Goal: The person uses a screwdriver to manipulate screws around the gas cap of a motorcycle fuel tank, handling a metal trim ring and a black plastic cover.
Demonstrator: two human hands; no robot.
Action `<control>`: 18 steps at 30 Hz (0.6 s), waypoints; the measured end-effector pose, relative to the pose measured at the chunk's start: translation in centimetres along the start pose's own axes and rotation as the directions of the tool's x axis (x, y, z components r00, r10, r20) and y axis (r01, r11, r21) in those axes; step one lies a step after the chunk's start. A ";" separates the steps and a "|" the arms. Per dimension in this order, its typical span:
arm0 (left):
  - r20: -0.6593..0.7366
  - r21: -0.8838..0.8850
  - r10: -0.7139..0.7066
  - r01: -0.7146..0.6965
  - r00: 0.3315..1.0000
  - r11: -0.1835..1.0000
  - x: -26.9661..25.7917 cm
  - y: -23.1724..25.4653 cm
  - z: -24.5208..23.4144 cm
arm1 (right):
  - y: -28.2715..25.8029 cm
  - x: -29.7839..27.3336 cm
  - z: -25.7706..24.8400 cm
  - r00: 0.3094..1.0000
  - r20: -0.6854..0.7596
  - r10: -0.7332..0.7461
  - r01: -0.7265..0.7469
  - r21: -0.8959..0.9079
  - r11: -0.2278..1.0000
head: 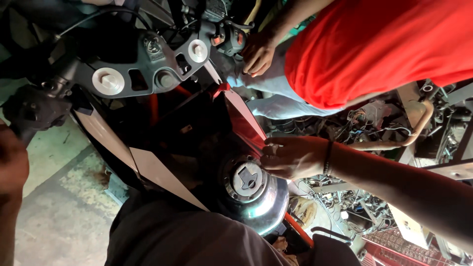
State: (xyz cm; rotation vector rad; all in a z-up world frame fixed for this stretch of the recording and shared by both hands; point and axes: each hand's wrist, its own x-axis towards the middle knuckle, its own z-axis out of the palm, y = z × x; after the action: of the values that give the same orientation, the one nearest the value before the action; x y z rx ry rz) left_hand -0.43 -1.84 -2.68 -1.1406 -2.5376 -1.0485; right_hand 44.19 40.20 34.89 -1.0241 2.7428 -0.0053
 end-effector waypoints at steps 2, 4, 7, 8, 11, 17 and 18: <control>-0.001 0.005 0.000 0.000 1.000 1.000 0.1 -0.2 0.0 | 0.3 -0.2 0.2 1.000 -0.006 -0.001 0.001 0.048 0.999; 0.001 0.011 -0.002 0.002 1.000 1.000 0.1 -0.4 0.1 | 0.5 -0.4 0.6 1.000 -0.007 0.026 -0.025 0.066 0.998; 0.000 0.015 -0.007 0.007 1.000 1.000 -0.2 -0.8 0.0 | 1.2 -0.4 1.8 0.992 0.112 0.064 -0.064 0.002 0.998; 0.004 0.019 -0.009 0.009 1.000 1.000 -0.3 -0.9 -0.2 | 1.5 -0.4 2.1 0.982 0.168 0.083 -0.078 -0.034 0.996; 0.013 0.020 -0.012 0.012 1.000 1.000 -0.6 -1.0 -0.1 | 2.3 -0.5 2.6 0.983 0.138 0.117 -0.130 0.089 0.988; 0.026 0.032 -0.003 0.002 1.000 0.999 -0.4 -1.6 0.0 | 2.5 -1.1 1.6 0.993 -0.050 0.107 -0.102 0.100 0.990; 0.031 0.032 -0.003 0.002 1.000 0.999 -0.4 -1.7 0.1 | 2.3 -1.0 1.7 0.992 -0.031 0.121 -0.117 0.106 0.987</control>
State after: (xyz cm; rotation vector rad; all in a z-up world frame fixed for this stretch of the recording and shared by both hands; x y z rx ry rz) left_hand -1.31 -2.77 -3.82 -1.1544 -2.5702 -0.9941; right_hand 43.77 42.73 33.20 -0.8403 2.7994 -0.1491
